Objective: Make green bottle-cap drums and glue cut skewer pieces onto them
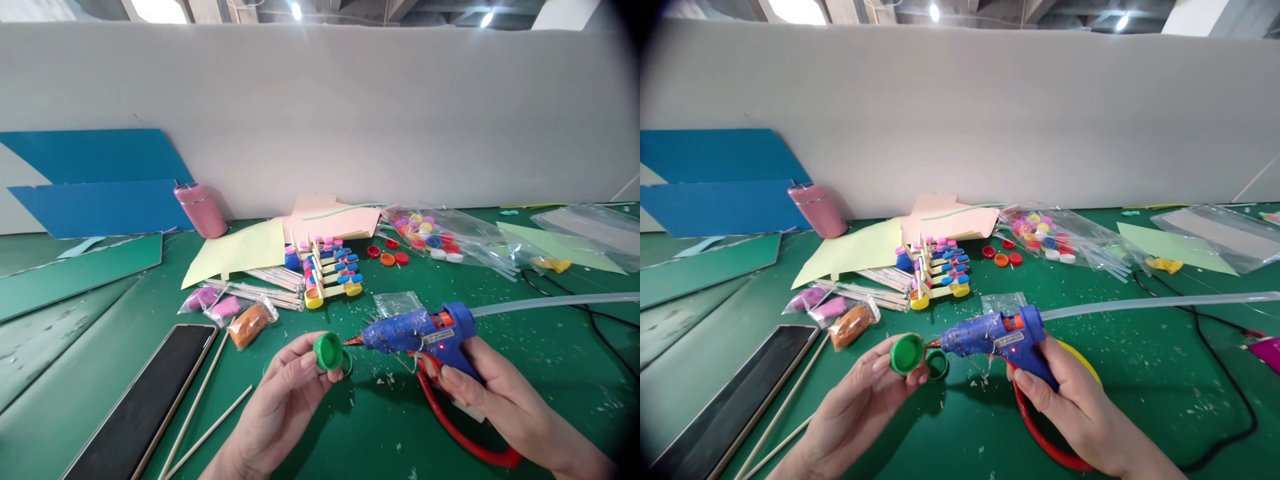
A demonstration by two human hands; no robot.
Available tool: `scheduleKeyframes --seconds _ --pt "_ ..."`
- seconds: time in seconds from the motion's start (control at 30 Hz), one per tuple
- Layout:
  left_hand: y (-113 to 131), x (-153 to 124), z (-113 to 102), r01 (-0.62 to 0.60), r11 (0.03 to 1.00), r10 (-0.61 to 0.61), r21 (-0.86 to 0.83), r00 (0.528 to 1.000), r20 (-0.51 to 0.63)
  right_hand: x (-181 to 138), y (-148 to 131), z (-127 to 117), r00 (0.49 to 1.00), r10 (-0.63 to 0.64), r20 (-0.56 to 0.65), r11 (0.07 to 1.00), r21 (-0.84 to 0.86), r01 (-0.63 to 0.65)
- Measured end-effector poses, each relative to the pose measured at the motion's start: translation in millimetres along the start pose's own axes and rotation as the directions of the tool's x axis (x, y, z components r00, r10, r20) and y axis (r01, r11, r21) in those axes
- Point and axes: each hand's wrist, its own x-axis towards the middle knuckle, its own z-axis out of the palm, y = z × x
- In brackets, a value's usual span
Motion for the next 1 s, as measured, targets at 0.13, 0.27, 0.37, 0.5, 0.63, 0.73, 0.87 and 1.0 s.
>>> scheduleKeyframes --seconds 0.13,0.27,0.37,0.5,0.63,0.73,0.87,1.0 --pt "1.0 0.4 1.2 -0.004 1.0 0.004 0.0 1.0 0.003 -0.1 0.3 -0.5 1.0 0.011 0.022 1.0 0.003 -0.011" --pt "2.8 -0.1 3.2 0.008 1.0 -0.008 -0.006 1.0 -0.021 0.2 1.1 -1.3 0.998 0.029 0.054 0.999 0.012 -0.03" --pt "3.5 -1.2 4.0 0.017 1.0 -0.017 -0.01 0.999 -0.038 0.4 0.1 -1.9 0.997 0.037 0.068 0.999 0.005 -0.037" --pt "3.3 -1.4 3.6 0.011 1.0 -0.011 -0.006 1.0 -0.029 0.1 -2.3 -1.1 0.998 0.032 0.056 0.999 0.002 -0.032" --pt "2.8 0.0 3.0 0.012 1.0 -0.012 -0.011 0.999 -0.033 -0.6 -3.5 0.5 0.999 0.029 0.019 1.0 -0.009 -0.029" --pt "2.4 1.1 2.7 0.011 1.0 -0.012 -0.015 0.999 -0.038 -1.0 -3.7 0.8 1.0 0.016 0.005 0.999 -0.032 -0.015" --pt "2.1 1.1 2.7 0.005 1.0 -0.006 -0.02 0.999 -0.047 -1.6 -4.0 -0.4 1.0 0.006 0.026 0.998 -0.065 -0.004" --pt "2.2 1.4 3.7 0.005 1.0 -0.006 -0.021 0.999 -0.053 -2.2 -4.5 -1.5 1.0 -0.001 0.03 0.998 -0.07 0.003"
